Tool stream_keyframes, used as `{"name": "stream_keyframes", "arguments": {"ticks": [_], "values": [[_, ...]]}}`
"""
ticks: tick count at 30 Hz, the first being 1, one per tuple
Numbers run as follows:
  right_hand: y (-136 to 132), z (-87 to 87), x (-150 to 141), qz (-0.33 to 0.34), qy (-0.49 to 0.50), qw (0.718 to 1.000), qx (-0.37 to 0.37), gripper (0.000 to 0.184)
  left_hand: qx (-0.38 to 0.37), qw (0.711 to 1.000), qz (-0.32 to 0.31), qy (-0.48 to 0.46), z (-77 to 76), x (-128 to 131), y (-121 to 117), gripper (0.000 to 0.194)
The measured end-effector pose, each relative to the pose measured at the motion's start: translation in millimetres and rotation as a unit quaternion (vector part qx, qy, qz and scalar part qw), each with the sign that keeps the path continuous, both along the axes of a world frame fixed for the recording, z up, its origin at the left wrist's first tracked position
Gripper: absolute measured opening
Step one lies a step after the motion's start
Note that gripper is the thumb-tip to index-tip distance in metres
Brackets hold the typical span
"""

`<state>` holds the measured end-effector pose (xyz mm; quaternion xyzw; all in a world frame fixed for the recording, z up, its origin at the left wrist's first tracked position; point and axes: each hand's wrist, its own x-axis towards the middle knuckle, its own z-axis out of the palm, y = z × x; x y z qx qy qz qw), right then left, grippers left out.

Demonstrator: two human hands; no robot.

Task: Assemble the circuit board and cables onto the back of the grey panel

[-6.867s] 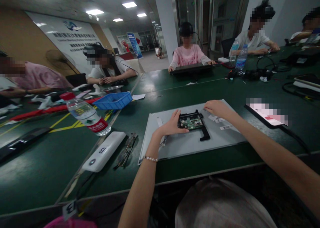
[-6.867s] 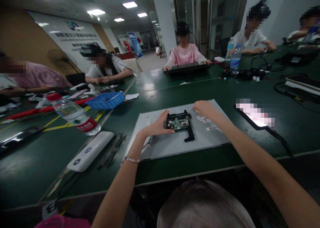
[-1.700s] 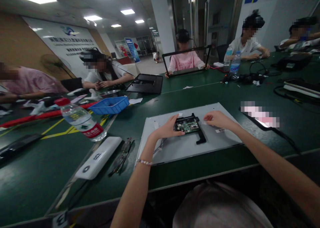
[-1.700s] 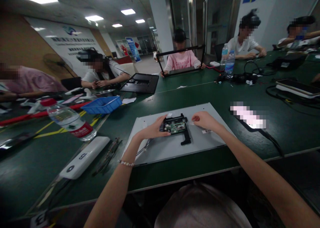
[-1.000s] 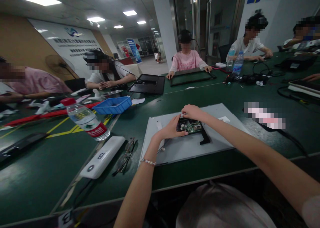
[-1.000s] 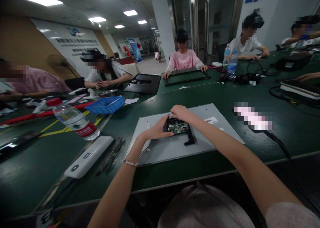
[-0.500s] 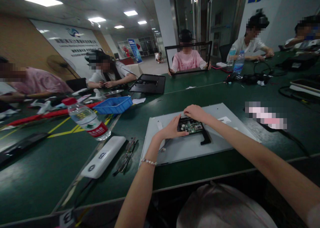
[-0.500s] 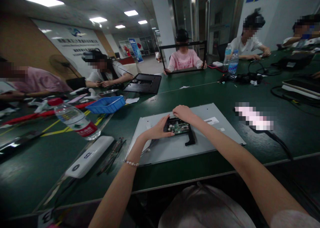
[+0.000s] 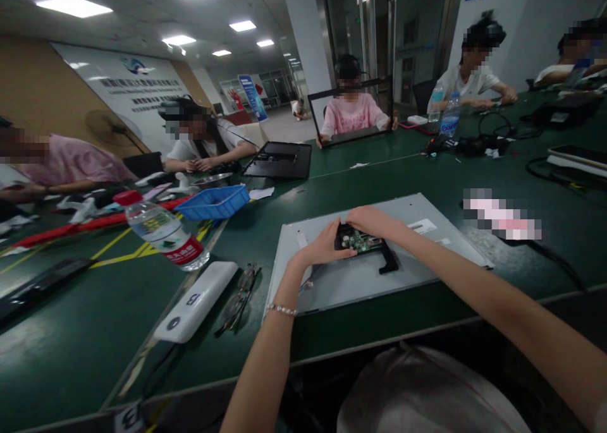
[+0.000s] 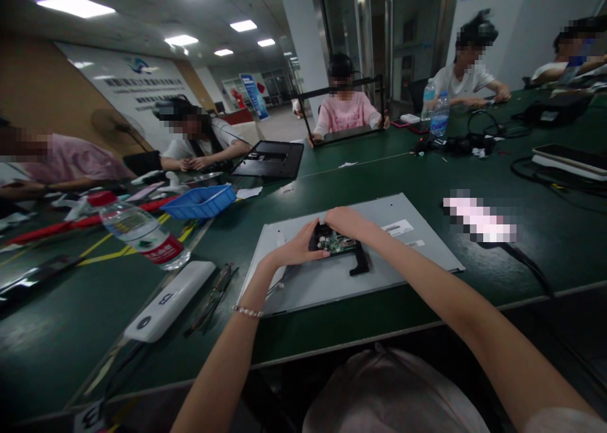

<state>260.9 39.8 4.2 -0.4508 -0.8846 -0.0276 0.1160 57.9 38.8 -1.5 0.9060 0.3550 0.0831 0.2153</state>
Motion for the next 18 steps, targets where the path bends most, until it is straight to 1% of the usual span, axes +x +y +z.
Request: {"name": "stream_keyframes", "arguments": {"ticks": [6, 11, 15, 18], "values": [[-2.1, 2.0, -5.5, -0.024, -0.023, 0.999, 0.005, 0.025, -0.002, 1.000, 0.002, -0.001, 0.4, 0.9, -0.3, 0.102], [0.2, -1.3, -2.3, 0.006, 0.012, 1.000, 0.002, 0.024, 0.003, 1.000, -0.003, -0.016, 3.3, 2.6, -3.8, 0.100], [1.1, -3.9, -0.1, -0.005, 0.034, 0.999, -0.004, 0.024, -0.002, 1.000, 0.008, 0.004, 5.1, 2.3, -5.4, 0.101], [1.0, -4.0, -1.2, -0.009, 0.038, 0.999, 0.009, 0.024, -0.004, 1.000, 0.013, 0.008, 4.7, 2.0, -5.2, 0.101]]}}
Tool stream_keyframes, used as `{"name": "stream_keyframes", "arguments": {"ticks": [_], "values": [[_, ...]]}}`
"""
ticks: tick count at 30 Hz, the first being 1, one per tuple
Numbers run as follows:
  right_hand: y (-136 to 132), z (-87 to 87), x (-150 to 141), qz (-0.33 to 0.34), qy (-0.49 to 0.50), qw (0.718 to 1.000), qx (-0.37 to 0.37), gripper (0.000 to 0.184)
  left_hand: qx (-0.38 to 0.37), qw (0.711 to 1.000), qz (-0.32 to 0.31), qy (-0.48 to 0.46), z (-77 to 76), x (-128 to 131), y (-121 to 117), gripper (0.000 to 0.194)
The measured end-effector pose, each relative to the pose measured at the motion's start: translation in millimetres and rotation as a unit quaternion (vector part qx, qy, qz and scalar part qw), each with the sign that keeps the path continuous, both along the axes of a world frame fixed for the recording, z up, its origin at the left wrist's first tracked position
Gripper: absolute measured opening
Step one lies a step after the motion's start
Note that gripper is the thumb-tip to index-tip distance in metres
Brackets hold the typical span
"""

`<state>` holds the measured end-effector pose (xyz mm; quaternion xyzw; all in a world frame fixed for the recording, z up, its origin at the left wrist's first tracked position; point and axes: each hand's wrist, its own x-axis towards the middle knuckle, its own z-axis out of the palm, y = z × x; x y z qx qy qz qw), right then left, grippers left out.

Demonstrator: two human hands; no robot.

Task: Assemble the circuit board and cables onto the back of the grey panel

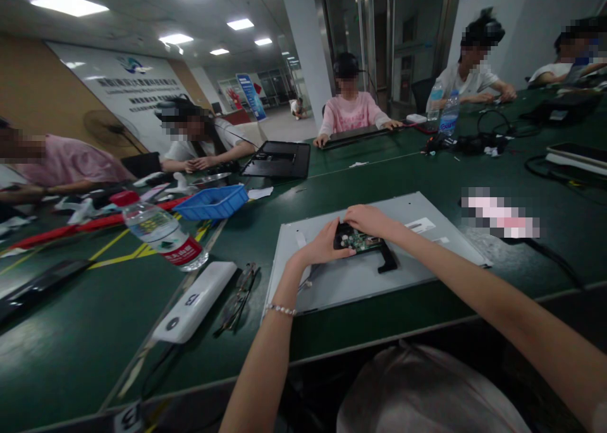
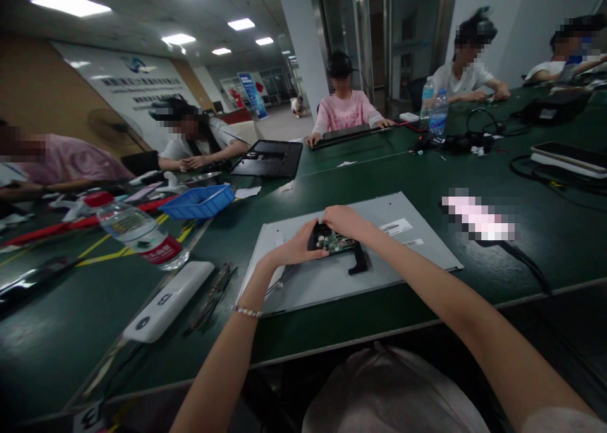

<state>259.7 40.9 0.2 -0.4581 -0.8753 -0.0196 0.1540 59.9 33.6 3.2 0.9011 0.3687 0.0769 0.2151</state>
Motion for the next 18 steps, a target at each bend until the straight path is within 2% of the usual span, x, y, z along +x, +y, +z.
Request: {"name": "stream_keyframes", "arguments": {"ticks": [7, 9, 13, 18], "values": [[-7, 3.3, -3, 0.000, 0.015, 1.000, -0.011, 0.029, 0.026, 0.998, -0.036, -0.037, -0.3, 1, 1, 0.093], [-7, 4.0, -2, -0.008, 0.047, 0.999, -0.019, 0.032, 0.023, 0.999, -0.034, -0.031, 0.6, 1, 1, 0.093], [0, 1.9, 2, -0.019, 0.126, 0.991, -0.035, 0.028, 0.012, 0.999, -0.027, -0.023, 2.4, 0, 0, 0.097], [11, -8.7, 4, -0.005, 0.193, 0.980, -0.047, 0.023, 0.009, 0.999, -0.032, -0.028, 2.0, 1, 0, 0.098]]}}
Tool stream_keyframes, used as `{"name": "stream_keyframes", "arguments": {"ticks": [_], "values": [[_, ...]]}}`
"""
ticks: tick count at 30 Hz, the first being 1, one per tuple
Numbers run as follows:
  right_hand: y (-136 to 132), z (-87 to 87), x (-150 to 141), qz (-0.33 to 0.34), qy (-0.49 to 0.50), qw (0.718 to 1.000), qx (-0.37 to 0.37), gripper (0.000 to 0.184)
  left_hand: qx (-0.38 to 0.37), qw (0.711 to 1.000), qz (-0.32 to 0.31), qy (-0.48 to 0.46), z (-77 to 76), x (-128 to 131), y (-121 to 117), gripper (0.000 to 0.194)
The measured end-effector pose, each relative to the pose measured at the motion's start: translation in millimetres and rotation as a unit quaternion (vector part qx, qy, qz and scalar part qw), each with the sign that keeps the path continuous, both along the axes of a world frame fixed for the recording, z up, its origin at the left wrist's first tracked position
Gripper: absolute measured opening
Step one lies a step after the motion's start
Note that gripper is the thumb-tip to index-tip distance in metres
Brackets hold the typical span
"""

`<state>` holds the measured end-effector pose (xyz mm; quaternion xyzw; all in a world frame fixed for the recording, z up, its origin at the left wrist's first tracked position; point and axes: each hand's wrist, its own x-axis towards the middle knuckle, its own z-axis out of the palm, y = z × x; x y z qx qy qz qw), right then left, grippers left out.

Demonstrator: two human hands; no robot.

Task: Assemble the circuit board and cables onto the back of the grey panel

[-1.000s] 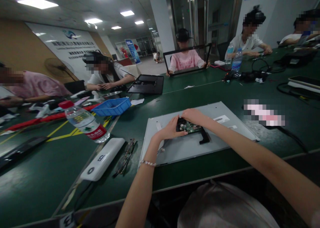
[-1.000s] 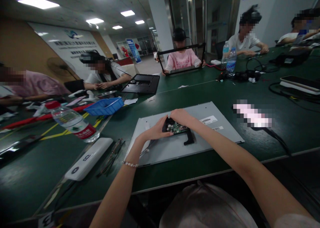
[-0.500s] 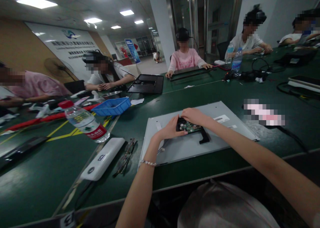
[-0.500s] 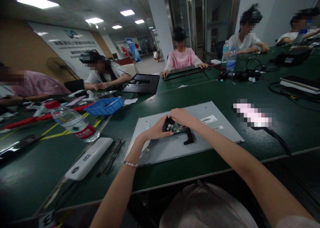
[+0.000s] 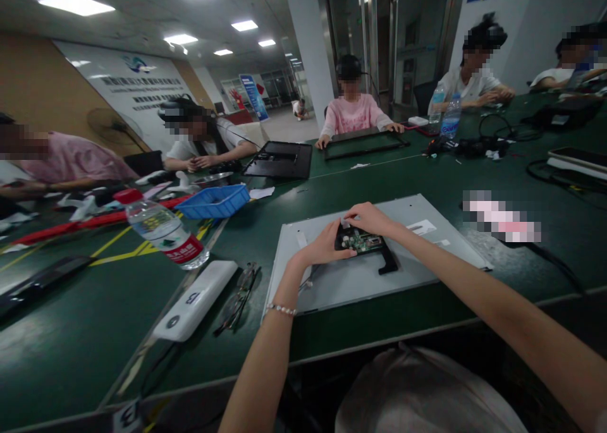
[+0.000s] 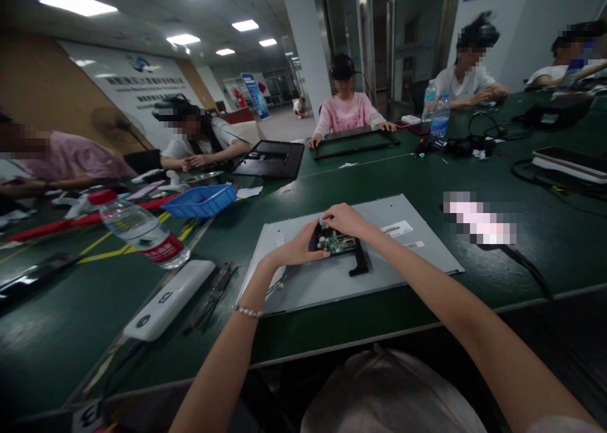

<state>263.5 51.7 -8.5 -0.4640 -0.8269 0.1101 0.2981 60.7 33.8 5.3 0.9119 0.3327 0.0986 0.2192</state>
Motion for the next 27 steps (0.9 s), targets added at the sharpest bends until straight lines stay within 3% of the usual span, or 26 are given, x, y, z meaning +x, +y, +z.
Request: {"name": "stream_keyframes", "arguments": {"ticks": [7, 19, 27], "values": [[10, -12.8, -3, 0.008, 0.047, 0.998, -0.042, 0.021, 0.008, 1.000, -0.008, -0.015, -2.0, 1, 1, 0.096], [18, -16.0, -7, 0.004, 0.104, 0.993, -0.049, 0.026, -0.001, 1.000, -0.011, -0.021, -1.1, 0, 1, 0.099], [8, 3.6, 3, -0.005, 0.083, 0.994, -0.068, 0.024, -0.011, 1.000, 0.016, 0.017, -3.0, -1, 1, 0.104]]}}
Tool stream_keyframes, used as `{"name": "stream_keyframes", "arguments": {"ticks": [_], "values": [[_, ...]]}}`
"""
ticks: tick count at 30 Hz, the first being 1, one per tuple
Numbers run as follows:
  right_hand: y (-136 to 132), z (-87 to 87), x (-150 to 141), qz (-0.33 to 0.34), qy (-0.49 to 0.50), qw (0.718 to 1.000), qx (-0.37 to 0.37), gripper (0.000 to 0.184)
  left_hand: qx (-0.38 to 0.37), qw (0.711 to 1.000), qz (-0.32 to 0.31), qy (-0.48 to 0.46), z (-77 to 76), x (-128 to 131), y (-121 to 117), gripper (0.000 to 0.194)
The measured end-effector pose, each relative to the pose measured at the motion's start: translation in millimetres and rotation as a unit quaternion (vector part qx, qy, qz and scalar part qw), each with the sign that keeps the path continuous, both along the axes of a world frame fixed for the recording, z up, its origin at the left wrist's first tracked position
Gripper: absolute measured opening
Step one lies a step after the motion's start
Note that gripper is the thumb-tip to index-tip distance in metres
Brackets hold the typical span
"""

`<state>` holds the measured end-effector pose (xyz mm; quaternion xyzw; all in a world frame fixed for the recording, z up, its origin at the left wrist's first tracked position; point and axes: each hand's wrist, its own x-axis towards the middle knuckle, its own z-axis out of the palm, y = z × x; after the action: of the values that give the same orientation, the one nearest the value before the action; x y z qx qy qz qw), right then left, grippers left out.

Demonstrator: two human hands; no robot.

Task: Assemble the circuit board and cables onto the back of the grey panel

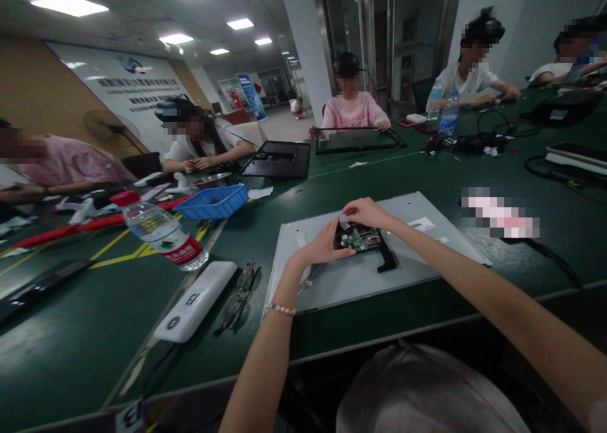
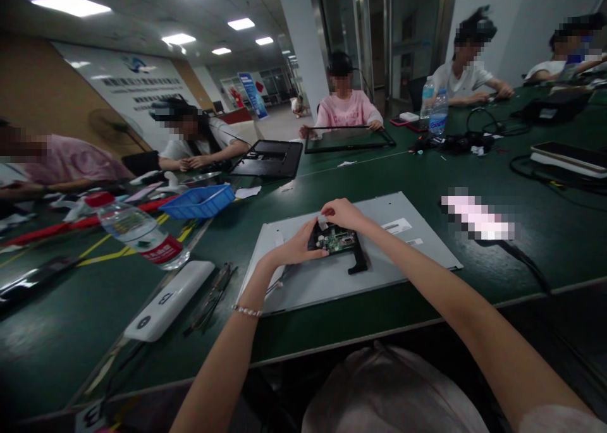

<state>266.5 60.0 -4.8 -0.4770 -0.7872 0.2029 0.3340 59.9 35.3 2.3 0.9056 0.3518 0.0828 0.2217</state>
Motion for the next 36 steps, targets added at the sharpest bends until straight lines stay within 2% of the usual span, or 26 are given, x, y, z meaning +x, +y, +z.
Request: {"name": "stream_keyframes", "arguments": {"ticks": [5, 8, 10, 14, 19, 29, 36], "values": [[-20, 17.1, 34, -0.024, -0.069, 0.997, -0.008, 0.022, 0.006, 1.000, 0.017, 0.018, 0.5, -1, -2, 0.107], [-40, 18.6, 59, -0.053, -0.112, 0.992, -0.024, 0.022, 0.033, 0.999, 0.003, 0.016, 3.8, 1, -5, 0.102], [-51, 14.5, 74, -0.077, -0.131, 0.988, -0.041, 0.023, 0.060, 0.998, 0.002, 0.017, 6.3, 4, -7, 0.088], [-63, 0.4, 92, -0.079, -0.122, 0.986, -0.078, 0.024, 0.139, 0.989, 0.051, 0.015, 8.4, 15, -8, 0.056], [-67, -6.0, 91, -0.070, -0.131, 0.985, -0.090, 0.028, 0.205, 0.975, 0.072, 0.048, 8.2, 29, -7, 0.042], [-70, -7.4, 88, -0.052, -0.105, 0.987, -0.108, 0.025, 0.207, 0.963, 0.090, 0.149, 21.3, 44, 8, 0.030], [-71, -6.4, 87, -0.057, -0.095, 0.988, -0.105, 0.021, 0.226, 0.964, 0.092, 0.107, 22.1, 46, 19, 0.030]]}}
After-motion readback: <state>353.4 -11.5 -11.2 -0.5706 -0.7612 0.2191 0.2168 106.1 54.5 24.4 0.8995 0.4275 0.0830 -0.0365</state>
